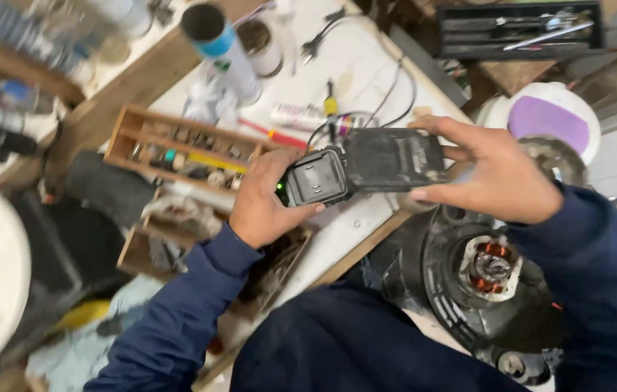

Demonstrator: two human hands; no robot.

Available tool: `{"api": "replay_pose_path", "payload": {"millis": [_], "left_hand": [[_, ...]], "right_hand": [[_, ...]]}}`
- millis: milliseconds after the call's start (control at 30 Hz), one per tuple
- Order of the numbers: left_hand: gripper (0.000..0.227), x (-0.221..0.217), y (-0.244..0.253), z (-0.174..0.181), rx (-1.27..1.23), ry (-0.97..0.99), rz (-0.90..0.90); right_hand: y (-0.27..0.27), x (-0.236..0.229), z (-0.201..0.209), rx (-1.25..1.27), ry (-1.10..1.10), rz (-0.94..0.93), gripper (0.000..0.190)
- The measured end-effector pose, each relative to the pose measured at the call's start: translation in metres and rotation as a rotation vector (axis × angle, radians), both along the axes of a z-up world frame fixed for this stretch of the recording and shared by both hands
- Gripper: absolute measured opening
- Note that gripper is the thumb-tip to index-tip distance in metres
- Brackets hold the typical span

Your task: Recorder is searching through several small organizer bins for specific hardware and tools on a cluttered workbench, then checking an electric drill battery.

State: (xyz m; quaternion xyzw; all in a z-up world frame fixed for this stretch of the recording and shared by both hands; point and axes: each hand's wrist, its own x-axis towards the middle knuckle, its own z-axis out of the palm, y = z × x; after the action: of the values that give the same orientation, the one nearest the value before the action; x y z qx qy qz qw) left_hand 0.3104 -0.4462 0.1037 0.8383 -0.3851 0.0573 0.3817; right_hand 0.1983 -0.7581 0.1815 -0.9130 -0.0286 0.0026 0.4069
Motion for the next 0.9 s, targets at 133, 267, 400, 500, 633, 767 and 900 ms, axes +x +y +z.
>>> {"api": "replay_pose_path", "payload": {"millis": [133,267,400,500,633,767,900], "left_hand": [[0.079,-0.022,0.049,-0.001,0.001,0.081,0.005],[0.076,-0.045,0.087,0.009,0.002,0.229,0.071],[0.079,-0.066,0.115,-0.014,0.038,0.202,0.123],[0.079,-0.08,0.126,-0.036,-0.055,0.25,0.119],[0.094,-0.09,0.132,-0.051,-0.135,0.207,0.133],[0.11,-0.096,0.137,-0.063,-0.069,0.059,0.111],[0.108,-0.097,0.138,-0.067,-0.067,0.039,0.101]], "right_hand": [[0.046,0.017,-0.045,0.29,0.095,0.129,0.085],[0.075,0.033,-0.084,0.553,0.195,0.19,0.092],[0.11,0.034,-0.082,0.555,0.191,0.285,0.096],[0.133,0.026,-0.071,0.414,0.117,0.378,0.088],[0.147,0.017,-0.063,0.279,0.0,0.439,0.083],[0.153,0.006,-0.06,0.123,-0.187,0.476,0.079],[0.154,0.005,-0.064,0.051,-0.418,0.551,0.078]]}}
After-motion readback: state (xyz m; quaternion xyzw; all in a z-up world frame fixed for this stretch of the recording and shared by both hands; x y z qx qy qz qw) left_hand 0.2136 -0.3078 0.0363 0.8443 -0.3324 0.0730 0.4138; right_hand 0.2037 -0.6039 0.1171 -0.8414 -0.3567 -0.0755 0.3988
